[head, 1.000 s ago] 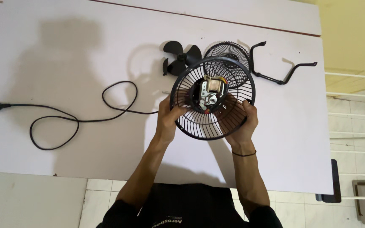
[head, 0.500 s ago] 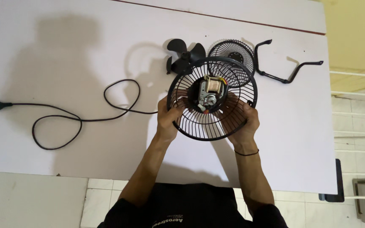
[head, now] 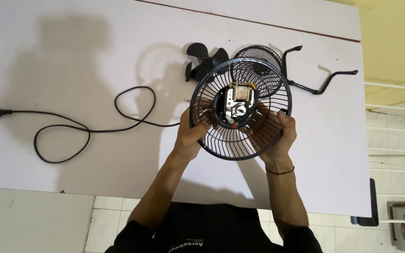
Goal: The person works on a small desk fan at a white table, holding the fan guard and motor housing while unscrewing and separating components with a screwdriver and by hand, then fitting the parts back together. Detached blades, a second guard, a mounting bracket, and the power cord lie on the table throughout.
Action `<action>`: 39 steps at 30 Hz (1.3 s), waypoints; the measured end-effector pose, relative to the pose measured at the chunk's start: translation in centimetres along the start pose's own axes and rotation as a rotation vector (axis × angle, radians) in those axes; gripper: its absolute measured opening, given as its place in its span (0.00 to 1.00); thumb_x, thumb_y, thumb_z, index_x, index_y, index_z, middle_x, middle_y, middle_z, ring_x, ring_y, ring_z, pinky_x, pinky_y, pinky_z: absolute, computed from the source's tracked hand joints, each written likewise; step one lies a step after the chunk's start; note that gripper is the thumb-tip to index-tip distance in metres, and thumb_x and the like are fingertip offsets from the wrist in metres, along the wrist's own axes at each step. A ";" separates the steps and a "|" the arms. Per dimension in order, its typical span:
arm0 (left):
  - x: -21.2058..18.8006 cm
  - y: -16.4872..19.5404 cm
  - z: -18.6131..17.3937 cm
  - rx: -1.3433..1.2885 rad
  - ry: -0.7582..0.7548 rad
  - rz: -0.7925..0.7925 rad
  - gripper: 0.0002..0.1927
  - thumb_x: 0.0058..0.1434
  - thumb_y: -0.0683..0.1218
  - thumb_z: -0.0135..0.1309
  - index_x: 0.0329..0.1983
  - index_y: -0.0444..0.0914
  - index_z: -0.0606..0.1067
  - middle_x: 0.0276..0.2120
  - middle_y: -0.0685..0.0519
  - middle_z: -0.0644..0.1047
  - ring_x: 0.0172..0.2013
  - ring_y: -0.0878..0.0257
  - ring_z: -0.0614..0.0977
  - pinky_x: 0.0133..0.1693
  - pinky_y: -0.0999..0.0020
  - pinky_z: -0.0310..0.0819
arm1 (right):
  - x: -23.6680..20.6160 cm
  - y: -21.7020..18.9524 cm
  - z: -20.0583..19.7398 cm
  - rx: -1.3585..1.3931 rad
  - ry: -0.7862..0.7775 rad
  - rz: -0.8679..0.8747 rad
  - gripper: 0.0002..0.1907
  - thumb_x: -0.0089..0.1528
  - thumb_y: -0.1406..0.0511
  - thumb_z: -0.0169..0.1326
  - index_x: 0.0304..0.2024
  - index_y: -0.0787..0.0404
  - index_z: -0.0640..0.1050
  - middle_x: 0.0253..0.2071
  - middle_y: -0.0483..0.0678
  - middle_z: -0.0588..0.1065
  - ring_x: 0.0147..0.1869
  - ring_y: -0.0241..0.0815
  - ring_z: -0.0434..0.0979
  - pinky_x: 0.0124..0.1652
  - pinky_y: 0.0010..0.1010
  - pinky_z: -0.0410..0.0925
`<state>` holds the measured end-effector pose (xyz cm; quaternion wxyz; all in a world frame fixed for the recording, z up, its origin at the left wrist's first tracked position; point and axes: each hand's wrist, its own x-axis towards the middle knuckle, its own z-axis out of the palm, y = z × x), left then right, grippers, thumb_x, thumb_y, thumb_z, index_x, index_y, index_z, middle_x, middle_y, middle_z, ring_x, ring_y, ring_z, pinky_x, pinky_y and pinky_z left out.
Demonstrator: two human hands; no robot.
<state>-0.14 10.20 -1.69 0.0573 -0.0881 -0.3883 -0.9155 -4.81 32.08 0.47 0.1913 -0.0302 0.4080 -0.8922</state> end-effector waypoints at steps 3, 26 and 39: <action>-0.5 0.4 0.8 0.159 0.041 0.058 0.25 0.60 0.39 0.43 0.60 0.25 0.71 0.51 0.46 0.78 0.52 0.62 0.77 0.58 0.66 0.71 | -0.5 -0.8 1.0 -0.059 0.098 0.014 0.42 0.64 0.44 0.42 0.63 0.75 0.69 0.57 0.61 0.74 0.59 0.51 0.74 0.58 0.42 0.69; -1.0 2.4 3.0 0.313 0.041 0.136 0.25 0.70 0.49 0.50 0.66 0.31 0.68 0.54 0.49 0.77 0.56 0.63 0.75 0.63 0.65 0.66 | -1.6 -1.1 1.2 0.055 0.047 -0.041 0.40 0.65 0.44 0.43 0.63 0.73 0.69 0.55 0.59 0.74 0.57 0.50 0.75 0.57 0.39 0.71; -1.0 3.8 4.3 0.387 0.089 0.072 0.20 0.67 0.38 0.47 0.62 0.29 0.71 0.46 0.52 0.79 0.46 0.67 0.75 0.52 0.72 0.68 | -1.6 -0.9 1.4 -0.021 -0.129 -0.189 0.46 0.61 0.44 0.48 0.67 0.77 0.66 0.64 0.62 0.70 0.67 0.54 0.70 0.66 0.42 0.65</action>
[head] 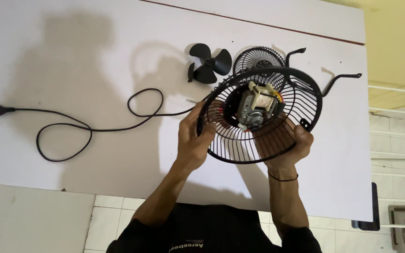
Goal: The person works on a small desk fan at a white table, holding the fan guard and motor housing while unscrewing and separating components with a screwdriver and by hand, then fitting the parts back together. Detached blades, a second guard, a mounting bracket, and the power cord lie on the table throughout.
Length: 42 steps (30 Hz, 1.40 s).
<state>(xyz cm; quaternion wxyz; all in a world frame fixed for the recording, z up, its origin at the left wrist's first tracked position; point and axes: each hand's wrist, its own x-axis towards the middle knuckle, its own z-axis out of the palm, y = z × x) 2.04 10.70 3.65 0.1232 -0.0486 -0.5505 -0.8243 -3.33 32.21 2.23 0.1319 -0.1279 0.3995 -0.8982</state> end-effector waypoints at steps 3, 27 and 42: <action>0.2 -0.3 -0.6 0.028 -0.022 0.018 0.21 0.65 0.36 0.46 0.62 0.29 0.72 0.47 0.52 0.79 0.47 0.67 0.75 0.54 0.72 0.68 | -0.2 0.7 -0.7 0.003 0.005 0.010 0.46 0.63 0.44 0.47 0.65 0.79 0.67 0.59 0.64 0.72 0.63 0.56 0.72 0.63 0.44 0.66; 1.1 -3.5 -2.1 -0.018 -0.019 -0.022 0.20 0.66 0.43 0.45 0.56 0.26 0.73 0.46 0.46 0.79 0.48 0.61 0.78 0.55 0.66 0.72 | 1.3 3.3 -1.5 0.033 0.193 0.214 0.43 0.66 0.41 0.41 0.61 0.75 0.71 0.53 0.57 0.75 0.53 0.47 0.73 0.52 0.35 0.68; 1.9 -7.0 -2.9 -0.489 -0.012 -0.168 0.21 0.66 0.43 0.41 0.57 0.26 0.72 0.50 0.45 0.79 0.51 0.60 0.80 0.56 0.64 0.74 | 2.1 2.7 -0.2 0.054 0.153 0.309 0.46 0.64 0.40 0.45 0.67 0.71 0.64 0.61 0.57 0.70 0.63 0.49 0.70 0.64 0.40 0.64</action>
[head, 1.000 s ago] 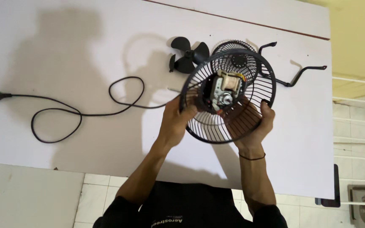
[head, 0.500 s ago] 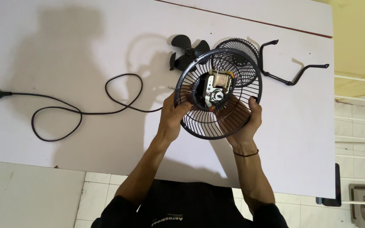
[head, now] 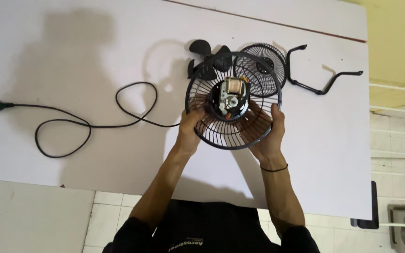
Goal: The person works on a small desk fan at a white table, holding the fan guard and motor housing while unscrewing and separating components with a screwdriver and by hand, then fitting the parts back together. Detached blades, a second guard, a mounting bracket, and the power cord lie on the table throughout.
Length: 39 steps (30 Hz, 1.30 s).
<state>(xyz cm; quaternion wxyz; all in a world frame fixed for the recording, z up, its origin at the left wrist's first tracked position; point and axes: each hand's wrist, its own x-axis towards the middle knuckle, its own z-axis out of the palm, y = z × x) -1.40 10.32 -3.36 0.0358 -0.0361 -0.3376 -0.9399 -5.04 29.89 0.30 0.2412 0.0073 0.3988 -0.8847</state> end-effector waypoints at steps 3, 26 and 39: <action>-0.3 -0.6 -0.5 -0.032 0.025 0.019 0.20 0.66 0.43 0.41 0.58 0.29 0.70 0.50 0.46 0.78 0.52 0.59 0.80 0.57 0.64 0.73 | 0.0 0.2 -0.2 -0.044 0.002 0.015 0.46 0.62 0.39 0.43 0.66 0.71 0.66 0.61 0.58 0.71 0.63 0.48 0.71 0.63 0.39 0.65; -1.2 -2.9 -1.8 0.266 0.086 0.099 0.22 0.61 0.41 0.42 0.55 0.24 0.73 0.46 0.46 0.79 0.47 0.60 0.77 0.53 0.65 0.72 | -1.2 -0.3 3.6 -1.480 0.361 -0.751 0.20 0.61 0.67 0.66 0.55 0.56 0.78 0.42 0.36 0.80 0.48 0.32 0.74 0.55 0.34 0.57; -1.4 -2.4 -0.5 0.325 0.105 0.176 0.31 0.52 0.41 0.41 0.61 0.27 0.66 0.54 0.44 0.75 0.56 0.56 0.75 0.62 0.62 0.67 | -1.7 -0.3 4.5 -1.442 0.339 -0.743 0.29 0.59 0.67 0.61 0.63 0.58 0.68 0.42 0.36 0.81 0.54 0.30 0.75 0.62 0.39 0.47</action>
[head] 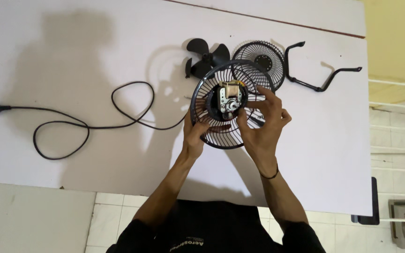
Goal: The person works on a small desk fan at a white table, holding the fan guard and motor housing while unscrewing and separating components with a screwdriver and by hand, then fitting the parts back together. Detached blades, a second guard, a mounting bracket, and the power cord lie on the table throughout.
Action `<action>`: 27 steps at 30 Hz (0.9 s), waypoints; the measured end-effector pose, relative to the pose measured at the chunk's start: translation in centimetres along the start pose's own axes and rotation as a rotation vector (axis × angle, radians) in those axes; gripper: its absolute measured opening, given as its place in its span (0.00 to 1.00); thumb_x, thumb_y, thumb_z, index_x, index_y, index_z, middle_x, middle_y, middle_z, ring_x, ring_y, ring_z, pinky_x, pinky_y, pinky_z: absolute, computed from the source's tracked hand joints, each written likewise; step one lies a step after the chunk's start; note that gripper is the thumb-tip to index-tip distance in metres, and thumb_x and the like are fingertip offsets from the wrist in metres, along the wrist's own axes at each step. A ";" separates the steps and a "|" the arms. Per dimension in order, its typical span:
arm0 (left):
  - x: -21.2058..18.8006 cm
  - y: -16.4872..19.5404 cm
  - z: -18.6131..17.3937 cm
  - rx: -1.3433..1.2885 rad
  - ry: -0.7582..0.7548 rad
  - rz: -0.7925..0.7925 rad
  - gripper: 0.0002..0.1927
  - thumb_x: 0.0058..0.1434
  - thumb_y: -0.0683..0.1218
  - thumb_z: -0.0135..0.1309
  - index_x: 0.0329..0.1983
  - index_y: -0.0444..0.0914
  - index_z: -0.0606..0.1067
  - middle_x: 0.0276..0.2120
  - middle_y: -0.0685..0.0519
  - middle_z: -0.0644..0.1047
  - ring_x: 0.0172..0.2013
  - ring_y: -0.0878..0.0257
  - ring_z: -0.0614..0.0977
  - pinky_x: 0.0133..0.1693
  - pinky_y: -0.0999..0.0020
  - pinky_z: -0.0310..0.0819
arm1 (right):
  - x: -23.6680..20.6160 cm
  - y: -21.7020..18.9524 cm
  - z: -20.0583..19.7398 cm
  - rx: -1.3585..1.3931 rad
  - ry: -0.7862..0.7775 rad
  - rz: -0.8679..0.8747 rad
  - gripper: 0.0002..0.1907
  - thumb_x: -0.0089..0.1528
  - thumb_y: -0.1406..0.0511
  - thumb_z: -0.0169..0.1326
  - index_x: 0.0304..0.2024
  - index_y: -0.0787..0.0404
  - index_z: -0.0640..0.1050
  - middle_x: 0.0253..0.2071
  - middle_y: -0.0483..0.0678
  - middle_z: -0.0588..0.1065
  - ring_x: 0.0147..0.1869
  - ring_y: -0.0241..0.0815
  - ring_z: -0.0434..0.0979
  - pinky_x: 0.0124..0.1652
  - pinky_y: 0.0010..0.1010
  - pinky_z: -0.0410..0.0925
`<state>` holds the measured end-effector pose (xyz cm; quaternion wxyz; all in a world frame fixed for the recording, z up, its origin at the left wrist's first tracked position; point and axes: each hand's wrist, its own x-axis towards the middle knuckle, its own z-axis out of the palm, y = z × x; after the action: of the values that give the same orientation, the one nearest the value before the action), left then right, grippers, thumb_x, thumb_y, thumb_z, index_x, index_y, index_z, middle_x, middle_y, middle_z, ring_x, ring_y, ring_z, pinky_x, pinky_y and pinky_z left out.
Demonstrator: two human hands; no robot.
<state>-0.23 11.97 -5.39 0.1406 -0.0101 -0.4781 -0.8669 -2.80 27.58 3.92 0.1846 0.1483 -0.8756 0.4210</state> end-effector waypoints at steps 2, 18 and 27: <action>0.0 -0.4 0.1 -0.063 0.000 -0.015 0.30 0.53 0.41 0.40 0.61 0.27 0.66 0.54 0.44 0.75 0.55 0.56 0.76 0.62 0.63 0.68 | 0.0 -0.2 0.1 -0.119 0.013 -0.042 0.26 0.59 0.67 0.62 0.60 0.56 0.72 0.41 0.37 0.81 0.55 0.33 0.74 0.62 0.40 0.48; 0.1 -1.2 0.5 -0.082 -0.007 -0.010 0.23 0.57 0.42 0.41 0.53 0.24 0.73 0.46 0.44 0.79 0.47 0.58 0.79 0.53 0.64 0.73 | -0.2 0.0 0.0 -0.141 -0.016 0.017 0.12 0.63 0.69 0.61 0.49 0.57 0.80 0.38 0.41 0.83 0.42 0.33 0.83 0.63 0.41 0.53; 0.1 -0.8 0.5 -0.181 0.013 -0.085 0.23 0.57 0.42 0.40 0.52 0.25 0.73 0.45 0.45 0.79 0.45 0.59 0.78 0.50 0.64 0.74 | -0.1 -0.2 -0.9 -0.084 -0.067 -0.082 0.16 0.61 0.67 0.65 0.52 0.58 0.80 0.39 0.43 0.83 0.46 0.36 0.85 0.68 0.44 0.53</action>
<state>-0.57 12.76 -5.76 0.1053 0.0030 -0.3968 -0.9118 -2.47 28.16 4.57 0.1785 0.1899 -0.8913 0.3710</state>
